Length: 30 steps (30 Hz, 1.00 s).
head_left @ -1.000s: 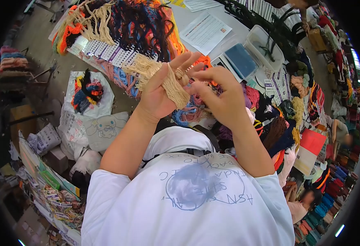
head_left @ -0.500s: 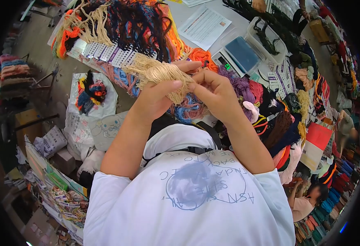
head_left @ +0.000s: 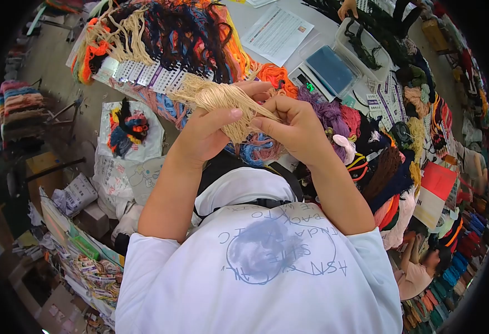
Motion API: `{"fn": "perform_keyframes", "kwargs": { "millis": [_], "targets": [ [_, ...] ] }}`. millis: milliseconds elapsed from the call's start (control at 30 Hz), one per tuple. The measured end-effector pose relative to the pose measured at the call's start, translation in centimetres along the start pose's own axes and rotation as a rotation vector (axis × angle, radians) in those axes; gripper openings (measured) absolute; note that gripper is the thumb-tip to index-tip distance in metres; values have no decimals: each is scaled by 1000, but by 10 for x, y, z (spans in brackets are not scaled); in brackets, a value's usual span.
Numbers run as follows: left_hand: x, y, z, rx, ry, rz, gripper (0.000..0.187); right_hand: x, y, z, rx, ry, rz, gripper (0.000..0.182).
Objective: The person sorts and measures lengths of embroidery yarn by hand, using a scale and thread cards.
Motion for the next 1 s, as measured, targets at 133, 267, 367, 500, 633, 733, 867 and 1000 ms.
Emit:
{"fn": "perform_keyframes", "kwargs": {
  "millis": [133,267,367,500,633,733,867,1000],
  "targets": [
    [1,2,3,-3,-9,38,50,-4,2,-1,18,-211,-51,10],
    [2,2,3,13,-158,64,50,0,2,-3,136,-171,2,10],
    [2,1,3,-24,-254,23,53,2,4,-3,132,-235,-1,10],
    [2,-2,8,-26,-354,30,54,3,5,-3,49,-351,-33,11],
    [-4,-4,14,-76,-199,46,62,1,2,-4,62,-370,-124,14],
    [-5,-7,13,-109,27,-80,65,-9,0,-9,68,-343,-156,14],
    [-13,-5,8,77,47,-88,71,13,2,-11,-13,38,-118,21],
    [48,22,21,56,-518,-23,17,90,18,1,119,-741,-76,19]
  ]
}}
Point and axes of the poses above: each hand's wrist, its own y-axis away from the middle knuckle, its own x-axis out of the back of the hand, z = x × y, the point moved 7 cm from there along -y, towards the middle knuckle, and after that the axes turned 7 degrees about -x, right-handed, at the moved point
